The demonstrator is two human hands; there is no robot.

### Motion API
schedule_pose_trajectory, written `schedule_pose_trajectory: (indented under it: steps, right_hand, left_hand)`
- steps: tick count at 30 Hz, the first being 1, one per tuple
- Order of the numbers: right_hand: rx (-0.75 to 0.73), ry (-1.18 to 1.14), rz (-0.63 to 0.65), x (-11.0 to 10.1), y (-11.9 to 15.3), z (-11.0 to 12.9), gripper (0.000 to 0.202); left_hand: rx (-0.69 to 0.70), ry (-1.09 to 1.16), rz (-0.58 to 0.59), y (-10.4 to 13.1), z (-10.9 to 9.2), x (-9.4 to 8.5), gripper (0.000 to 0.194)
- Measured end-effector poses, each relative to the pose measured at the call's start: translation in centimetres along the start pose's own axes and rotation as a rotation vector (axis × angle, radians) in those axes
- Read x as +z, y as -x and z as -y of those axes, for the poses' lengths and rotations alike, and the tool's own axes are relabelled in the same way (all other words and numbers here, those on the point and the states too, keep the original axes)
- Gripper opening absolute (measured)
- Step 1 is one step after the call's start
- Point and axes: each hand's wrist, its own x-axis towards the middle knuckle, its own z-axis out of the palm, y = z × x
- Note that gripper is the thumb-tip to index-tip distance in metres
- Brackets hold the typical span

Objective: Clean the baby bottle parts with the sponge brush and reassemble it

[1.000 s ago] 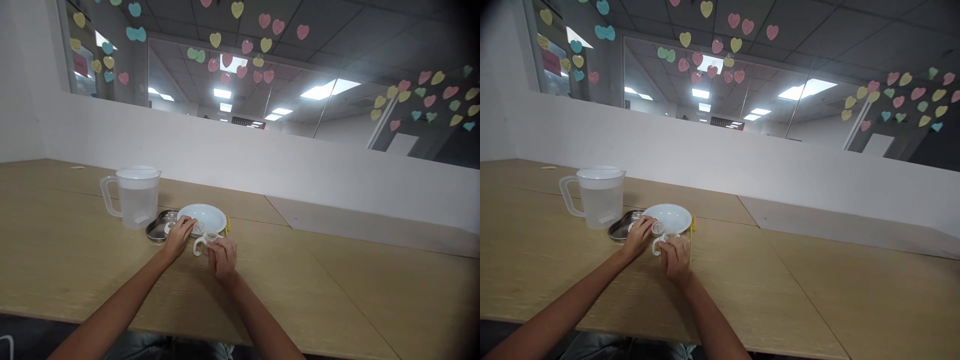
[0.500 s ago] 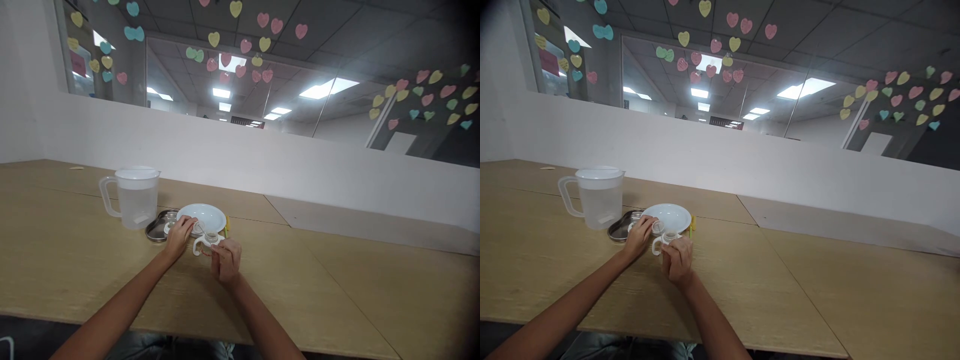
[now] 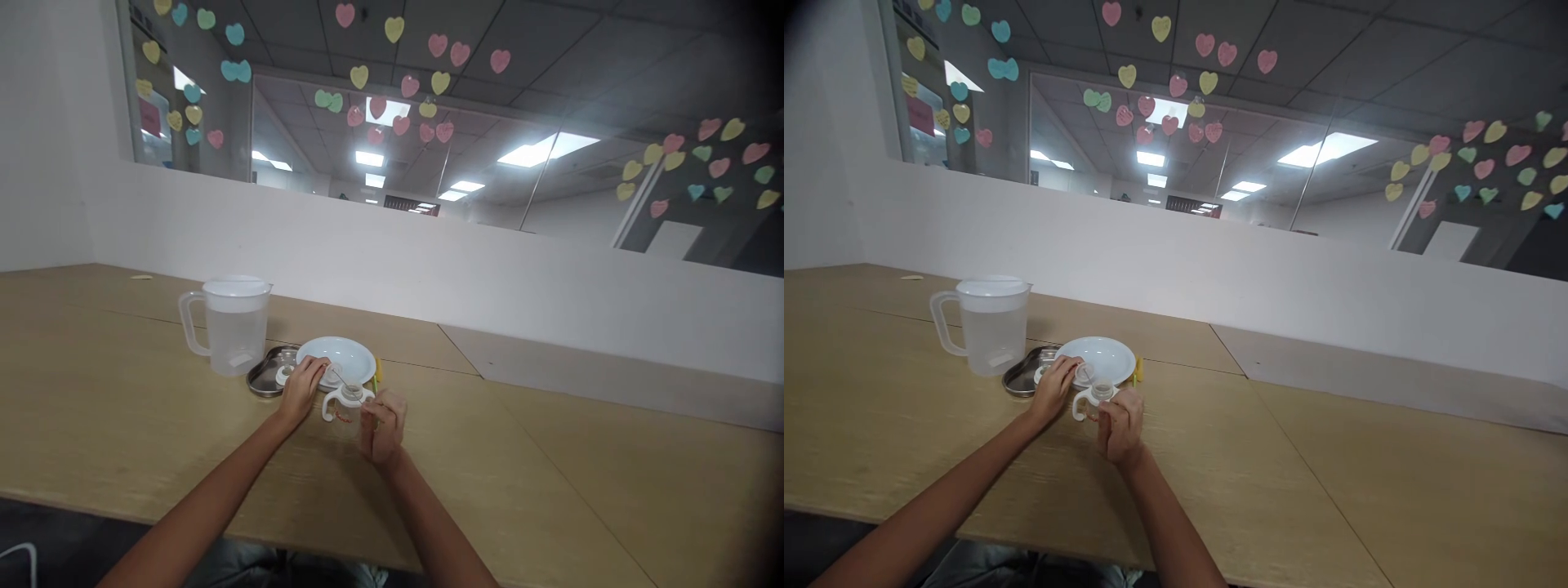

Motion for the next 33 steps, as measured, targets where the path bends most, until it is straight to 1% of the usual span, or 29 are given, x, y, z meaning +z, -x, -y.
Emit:
schedule_pose_trajectory:
  steps: [2, 7, 14, 20, 27, 33]
  right_hand:
    - [0.006, 0.000, 0.005, -0.1, -0.1, 0.0, 0.016]
    - [0.005, -0.021, -0.026, -0.1, -0.1, -0.4, 0.013]
    - [0.066, -0.103, -0.065, 0.1, 0.1, -0.8, 0.013]
    - [0.115, -0.108, -0.095, 0.0, -0.1, -0.9, 0.010]
    - [0.248, -0.127, -0.205, 0.4, -0.1, -1.2, 0.008]
    - [0.525, -0.062, -0.313, 0.5, -0.4, -1.6, 0.012]
  left_hand:
    - [0.002, 0.006, 0.003, 0.0, 0.0, 0.0, 0.026]
    - [-0.001, 0.028, 0.007, 0.0, -0.1, -0.1, 0.026]
    - [0.001, 0.043, 0.009, 0.0, -0.2, -0.1, 0.025]
    - [-0.007, 0.047, 0.018, 0.1, 0.0, -0.1, 0.026]
    - [-0.019, 0.043, 0.028, 0.1, -0.2, -0.1, 0.027]
    - [-0.009, 0.050, 0.039, 0.2, -0.4, -0.2, 0.027]
